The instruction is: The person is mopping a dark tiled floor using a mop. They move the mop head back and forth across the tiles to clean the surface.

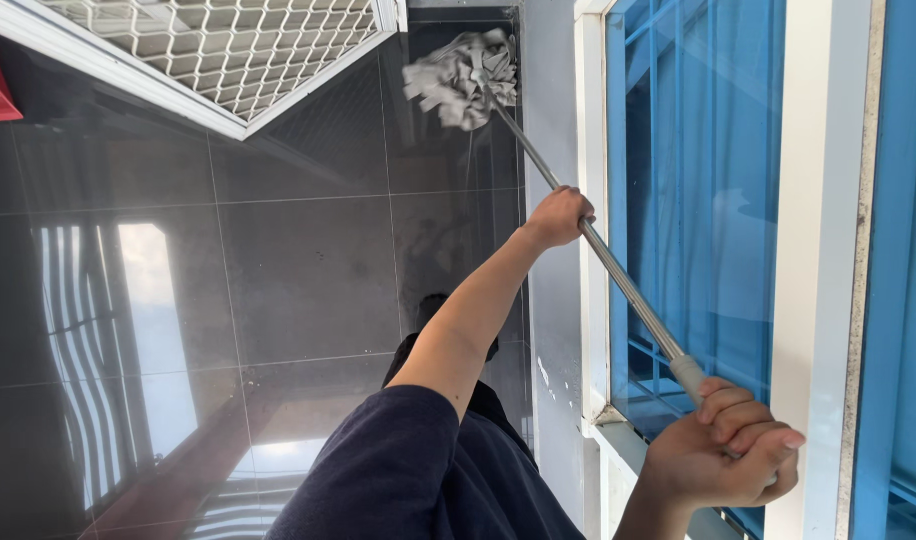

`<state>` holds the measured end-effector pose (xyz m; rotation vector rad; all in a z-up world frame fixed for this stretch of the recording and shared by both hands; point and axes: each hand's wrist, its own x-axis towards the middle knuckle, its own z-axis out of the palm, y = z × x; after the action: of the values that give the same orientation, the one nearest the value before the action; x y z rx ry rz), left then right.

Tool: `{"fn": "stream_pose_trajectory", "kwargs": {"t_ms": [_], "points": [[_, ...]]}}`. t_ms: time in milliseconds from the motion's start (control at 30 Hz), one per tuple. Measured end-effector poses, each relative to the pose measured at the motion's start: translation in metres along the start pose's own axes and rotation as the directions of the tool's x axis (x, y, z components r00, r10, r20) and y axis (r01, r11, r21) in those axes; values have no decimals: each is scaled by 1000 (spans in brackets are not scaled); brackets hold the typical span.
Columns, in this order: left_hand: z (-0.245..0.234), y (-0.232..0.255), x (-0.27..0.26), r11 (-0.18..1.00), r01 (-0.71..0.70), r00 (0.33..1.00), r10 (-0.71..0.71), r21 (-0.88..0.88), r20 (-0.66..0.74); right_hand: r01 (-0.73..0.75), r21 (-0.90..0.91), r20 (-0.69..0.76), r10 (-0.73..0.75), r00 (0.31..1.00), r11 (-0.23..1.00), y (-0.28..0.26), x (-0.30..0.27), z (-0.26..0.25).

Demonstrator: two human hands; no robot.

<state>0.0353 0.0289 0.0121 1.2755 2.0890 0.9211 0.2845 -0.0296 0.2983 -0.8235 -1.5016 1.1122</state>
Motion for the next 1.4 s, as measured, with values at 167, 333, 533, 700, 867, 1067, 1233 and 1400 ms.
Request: {"fn": "stream_pose_trajectory", "kwargs": {"t_ms": [167, 333, 533, 700, 867, 1067, 1233, 1400], "points": [[-14, -4, -26, 997, 69, 997, -69, -38, -23, 30, 61, -11, -29, 1000, 998, 7, 6, -9], [-36, -38, -90, 977, 213, 975, -212, 7, -65, -79, 244, 39, 72, 997, 966, 23, 11, -2], [-63, -113, -190, 936, 348, 927, -336, 51, -168, -313, 404, 346, 174, 922, 860, 48, -15, 49], [-41, -118, -188, 950, 310, 930, -295, 39, -218, -342, 379, 283, 244, 928, 860, 32, -22, 33], [-9, -46, -113, 990, 142, 985, -144, -21, -100, -168, 247, 6, 172, 985, 954, -4, -5, -16], [28, 34, -45, 999, -37, 997, 38, -13, 67, -28, -35, -130, 23, 991, 999, -34, -17, -40], [27, 39, -43, 999, -36, 987, 35, 5, 156, -11, -38, -154, 5, 988, 999, -28, -15, -43], [6, 9, -86, 999, 32, 999, -31, -17, 36, 25, -9, -105, -25, 994, 1000, -21, -9, -29]]}}
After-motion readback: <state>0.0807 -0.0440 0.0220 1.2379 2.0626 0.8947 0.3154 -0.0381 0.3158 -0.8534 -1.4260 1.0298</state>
